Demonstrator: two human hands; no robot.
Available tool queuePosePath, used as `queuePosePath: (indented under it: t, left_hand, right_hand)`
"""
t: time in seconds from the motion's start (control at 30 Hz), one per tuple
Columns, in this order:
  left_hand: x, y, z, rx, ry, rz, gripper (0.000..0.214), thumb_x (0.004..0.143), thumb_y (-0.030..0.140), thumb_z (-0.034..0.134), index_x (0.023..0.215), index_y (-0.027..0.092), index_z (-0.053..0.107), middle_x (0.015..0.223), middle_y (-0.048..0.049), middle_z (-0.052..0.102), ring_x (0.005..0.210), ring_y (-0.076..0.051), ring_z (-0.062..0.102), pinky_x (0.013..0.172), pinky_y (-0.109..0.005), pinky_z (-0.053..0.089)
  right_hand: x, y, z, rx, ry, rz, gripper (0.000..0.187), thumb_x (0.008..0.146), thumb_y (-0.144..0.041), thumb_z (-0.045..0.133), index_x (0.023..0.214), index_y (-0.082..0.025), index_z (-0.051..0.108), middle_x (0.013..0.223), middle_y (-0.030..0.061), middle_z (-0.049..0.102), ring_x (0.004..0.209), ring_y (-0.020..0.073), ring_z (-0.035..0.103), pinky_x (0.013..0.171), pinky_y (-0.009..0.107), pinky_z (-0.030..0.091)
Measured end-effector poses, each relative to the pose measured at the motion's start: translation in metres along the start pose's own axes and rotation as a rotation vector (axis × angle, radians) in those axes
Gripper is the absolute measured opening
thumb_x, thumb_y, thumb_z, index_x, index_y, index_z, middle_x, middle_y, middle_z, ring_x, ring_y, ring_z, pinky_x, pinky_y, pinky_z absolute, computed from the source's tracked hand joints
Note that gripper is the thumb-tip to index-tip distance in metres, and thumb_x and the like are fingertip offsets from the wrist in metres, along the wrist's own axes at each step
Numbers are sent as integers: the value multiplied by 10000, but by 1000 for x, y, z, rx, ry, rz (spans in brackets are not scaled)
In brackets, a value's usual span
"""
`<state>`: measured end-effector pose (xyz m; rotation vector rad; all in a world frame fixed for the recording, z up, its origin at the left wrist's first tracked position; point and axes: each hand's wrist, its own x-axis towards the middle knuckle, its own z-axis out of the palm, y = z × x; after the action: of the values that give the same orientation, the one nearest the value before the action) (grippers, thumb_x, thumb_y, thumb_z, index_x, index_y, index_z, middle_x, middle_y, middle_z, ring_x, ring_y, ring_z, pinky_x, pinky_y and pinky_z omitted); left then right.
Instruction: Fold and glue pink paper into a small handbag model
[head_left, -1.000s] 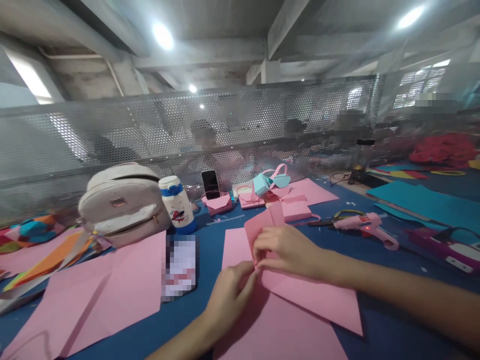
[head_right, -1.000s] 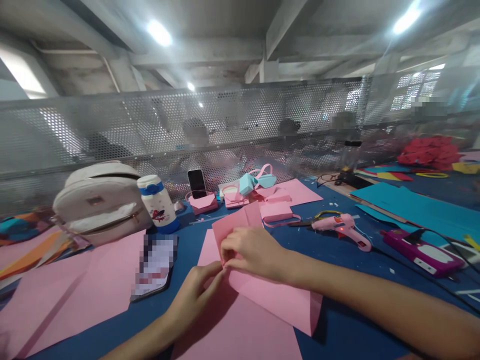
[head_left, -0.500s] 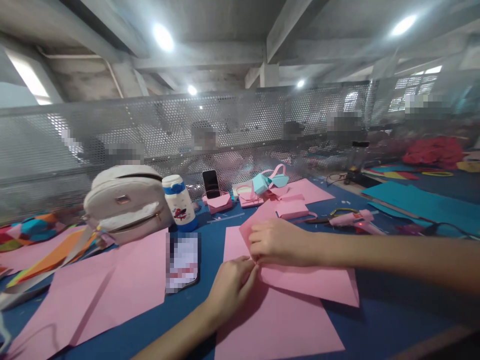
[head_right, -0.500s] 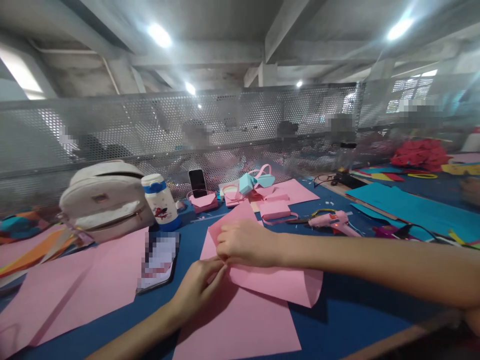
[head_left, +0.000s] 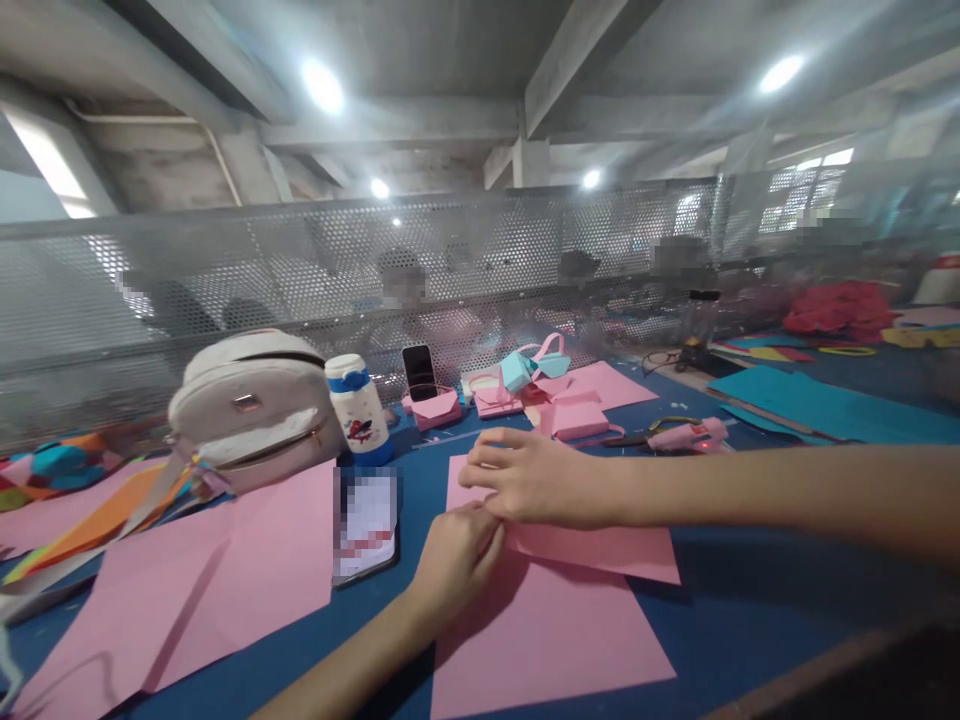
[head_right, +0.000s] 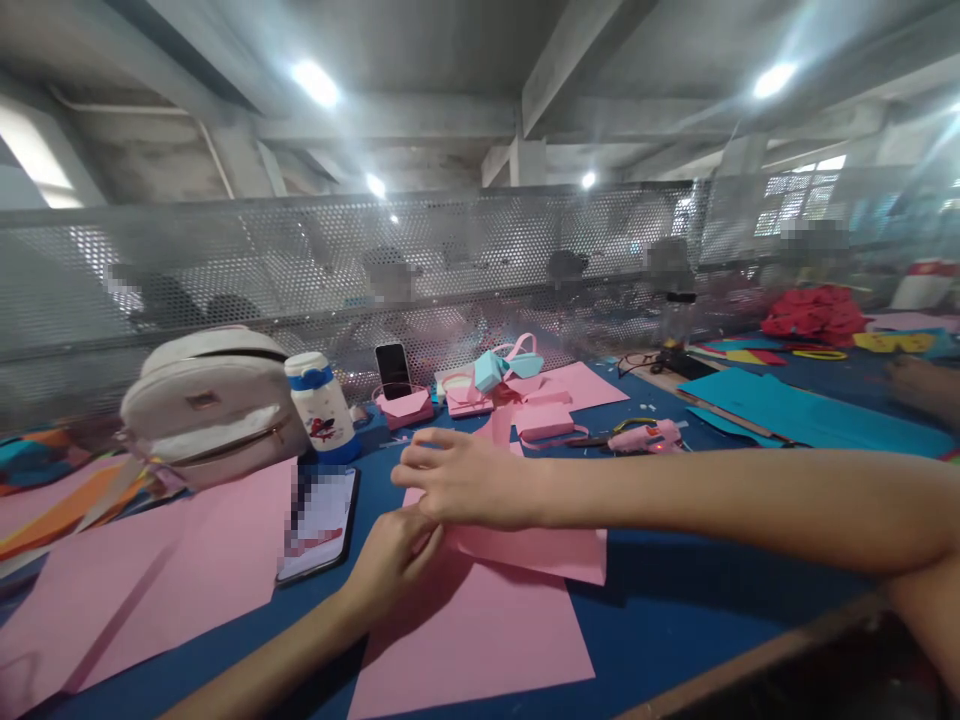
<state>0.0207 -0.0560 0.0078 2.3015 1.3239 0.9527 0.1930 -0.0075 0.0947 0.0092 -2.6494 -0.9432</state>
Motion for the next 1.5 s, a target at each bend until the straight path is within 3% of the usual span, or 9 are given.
queuePosePath:
  t: [0.1, 0.2, 0.3, 0.37, 0.57, 0.67, 0.87, 1.27, 1.5]
  left_hand:
    - [3, 4, -1, -172, 14, -71, 332, 975, 328, 395, 982, 154, 677, 892, -72, 723, 849, -219, 654, 759, -304, 489]
    - [4, 5, 0, -340, 26, -125, 418, 980, 409, 443, 1301, 175, 570, 1117, -81, 708, 1107, -234, 627, 947, -348, 491]
    - [2, 3, 3, -459, 41, -176, 503, 972, 455, 465, 1393, 182, 506, 1158, -99, 705, 1116, -243, 645, 973, -384, 504]
    - [2, 1, 3, -505, 88, -192, 536, 953, 477, 504, 1416, 207, 487, 1289, -112, 652, 1214, -258, 594, 1029, -392, 471]
    - [5, -6, -3, -534, 227, -130, 550, 905, 492, 580, 1400, 263, 510, 1581, -83, 353, 1478, -265, 258, 1122, -382, 368]
    - [6, -7, -6, -499, 285, -92, 457, 887, 460, 624, 1307, 280, 607, 1611, -60, 287, 1495, -262, 204, 1165, -411, 289]
    - [5, 1, -15, -441, 361, -43, 254, 904, 376, 626, 1108, 279, 742, 1493, -51, 496, 1396, -271, 422, 1162, -436, 307]
    - [6, 7, -14, -576, 332, -129, 211, 862, 372, 677, 1020, 281, 784, 1392, -64, 598, 1330, -304, 505, 1139, -470, 355]
    - [7, 14, -12, -618, 321, -220, 228, 846, 368, 678, 1025, 277, 784, 1308, -50, 664, 1313, -278, 529, 1112, -400, 408]
  right_hand:
    - [3, 10, -5, 20, -42, 56, 134, 910, -134, 613, 803, -195, 665, 985, 43, 654, 950, 215, 508, 957, 371, 311]
    - [2, 20, -9, 73, -29, 169, 154, 927, -203, 609, 785, -198, 666, 894, 28, 668, 888, 211, 497, 882, 366, 320]
    - [-3, 25, -12, 161, 29, 276, 147, 931, -237, 607, 806, -199, 674, 869, 19, 681, 896, 210, 499, 900, 371, 306]
    - [-7, 26, -15, 231, 64, 326, 116, 918, -229, 623, 819, -202, 676, 866, 12, 684, 909, 203, 505, 929, 370, 299]
    - [-15, 20, -21, 357, 121, 412, 106, 908, -210, 642, 808, -199, 676, 872, 13, 681, 906, 193, 507, 944, 366, 295]
    - [-17, 16, -19, 407, 150, 447, 85, 893, -209, 668, 809, -197, 670, 874, 6, 682, 905, 189, 511, 920, 357, 297]
    - [-22, 12, -11, 462, 238, 514, 83, 867, -218, 712, 805, -197, 661, 851, 8, 670, 886, 194, 520, 884, 352, 308]
    - [-29, 9, 4, 498, 343, 499, 124, 917, -249, 656, 804, -201, 668, 832, 15, 689, 851, 196, 522, 857, 361, 330]
    - [-35, 14, 14, 583, 388, 518, 94, 904, -229, 680, 816, -196, 667, 802, 0, 693, 810, 179, 534, 825, 349, 343]
